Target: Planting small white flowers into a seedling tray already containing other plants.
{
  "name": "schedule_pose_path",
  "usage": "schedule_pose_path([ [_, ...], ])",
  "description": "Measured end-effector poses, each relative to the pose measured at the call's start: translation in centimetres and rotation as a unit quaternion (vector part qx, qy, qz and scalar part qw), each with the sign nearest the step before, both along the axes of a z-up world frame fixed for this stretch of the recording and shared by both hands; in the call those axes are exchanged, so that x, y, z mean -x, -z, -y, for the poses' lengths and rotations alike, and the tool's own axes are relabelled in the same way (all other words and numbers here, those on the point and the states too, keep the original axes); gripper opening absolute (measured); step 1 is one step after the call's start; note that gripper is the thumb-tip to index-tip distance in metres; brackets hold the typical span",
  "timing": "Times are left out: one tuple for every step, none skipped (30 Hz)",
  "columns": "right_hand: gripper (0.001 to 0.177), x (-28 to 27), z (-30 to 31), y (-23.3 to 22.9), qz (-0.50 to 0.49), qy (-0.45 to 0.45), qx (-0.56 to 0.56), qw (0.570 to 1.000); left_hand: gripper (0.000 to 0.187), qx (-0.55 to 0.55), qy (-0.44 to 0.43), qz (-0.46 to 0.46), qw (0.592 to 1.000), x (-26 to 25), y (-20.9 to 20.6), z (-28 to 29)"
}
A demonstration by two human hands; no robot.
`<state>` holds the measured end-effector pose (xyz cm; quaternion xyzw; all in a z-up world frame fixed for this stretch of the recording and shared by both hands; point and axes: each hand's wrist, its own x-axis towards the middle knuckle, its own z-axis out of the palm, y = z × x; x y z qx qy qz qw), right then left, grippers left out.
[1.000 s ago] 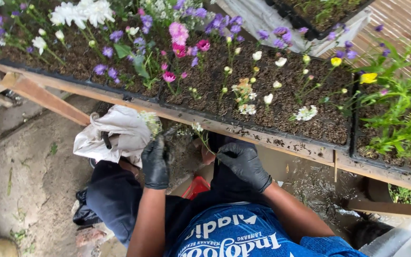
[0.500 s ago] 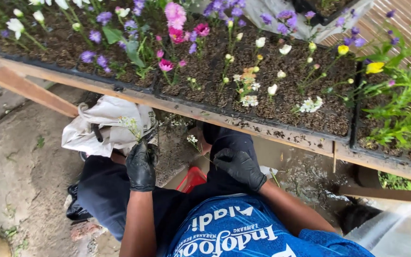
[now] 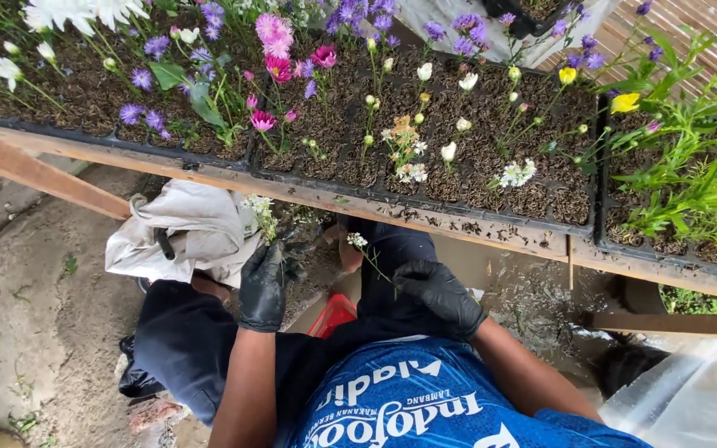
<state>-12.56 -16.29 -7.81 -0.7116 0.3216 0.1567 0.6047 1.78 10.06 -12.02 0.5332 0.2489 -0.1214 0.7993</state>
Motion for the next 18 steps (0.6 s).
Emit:
schedule_pose_path([
  [0.03,0.3,0.7,1.3,-0.001,0.007,-0.008,1.0,0.016,-0.007,0.009,0.003,1.0,0.0,-0.3,0.1],
  [0.031,0.6,1.4,2.5,-0.003,0.014,-0.015,1.0,0.017,-0.013,0.017,0.006,1.0,0.1,-0.6,0.3],
  [0.031,0.8,2.0,1.2,-0.002,0.014,-0.016,1.0,0.017,-0.014,0.018,0.007,1.0,0.1,-0.8,0.3],
  [0.029,1.1,2.6,-0.1,0.004,0.039,-0.021,0.999,0.016,-0.017,0.02,0.004,1.0,0.2,-1.0,0.5],
  [0.027,1.3,3.2,-1.3,0.011,0.063,-0.026,0.998,0.015,-0.021,0.021,0.0,1.0,0.2,-1.1,0.6],
  [0.027,2.1,4.0,-2.1,0.01,0.065,-0.027,0.997,0.015,-0.022,0.023,0.0,0.999,0.3,-1.1,0.5],
  [0.027,3.0,4.8,-2.9,0.0,0.08,-0.011,0.997,0.012,-0.016,0.035,0.007,0.999,0.4,-1.0,0.3],
  [0.027,3.7,5.7,-3.8,-0.01,0.095,0.006,0.995,0.01,-0.01,0.047,0.014,0.999,0.4,-1.0,0.3],
  [0.027,5.3,7.3,-1.5,-0.01,0.097,0.006,0.995,0.01,-0.01,0.049,0.014,0.999,0.4,-0.8,0.4],
  [0.027,7.0,8.9,0.7,-0.006,0.125,-0.006,0.992,0.011,-0.017,0.043,0.016,0.999,0.5,-0.6,0.5],
  [0.026,8.7,10.5,2.9,-0.003,0.152,-0.017,0.988,0.012,-0.023,0.037,0.018,0.999,0.6,-0.3,0.7],
  [0.026,10.4,11.3,4.9,-0.003,0.155,-0.016,0.988,0.012,-0.022,0.039,0.018,0.999,0.8,-0.5,0.9],
  [0.03,12.2,12.0,6.8,-0.029,0.153,-0.03,0.987,0.016,-0.026,0.052,0.018,0.998,1.1,-0.8,1.1],
  [0.035,13.7,12.8,8.8,-0.052,0.149,-0.044,0.986,0.019,-0.029,0.063,0.02,0.997,1.2,-1.0,1.3],
  [0.035,17.9,14.4,17.6,-0.051,0.151,-0.043,0.986,0.019,-0.028,0.065,0.022,0.997,1.2,-0.9,1.7],
  [0.037,21.4,16.3,25.1,-0.126,0.04,0.037,0.991,0.018,-0.038,0.083,0.023,0.996,1.1,-0.8,2.1],
  [0.041,23.4,18.2,31.7,-0.199,-0.071,0.118,0.97,0.016,-0.048,0.101,0.025,0.993,1.1,-0.7,2.3],
  [0.041,22.8,15.7,28.9,-0.197,-0.073,0.119,0.97,0.016,-0.048,0.099,0.027,0.994,1.2,-0.6,2.3],
])
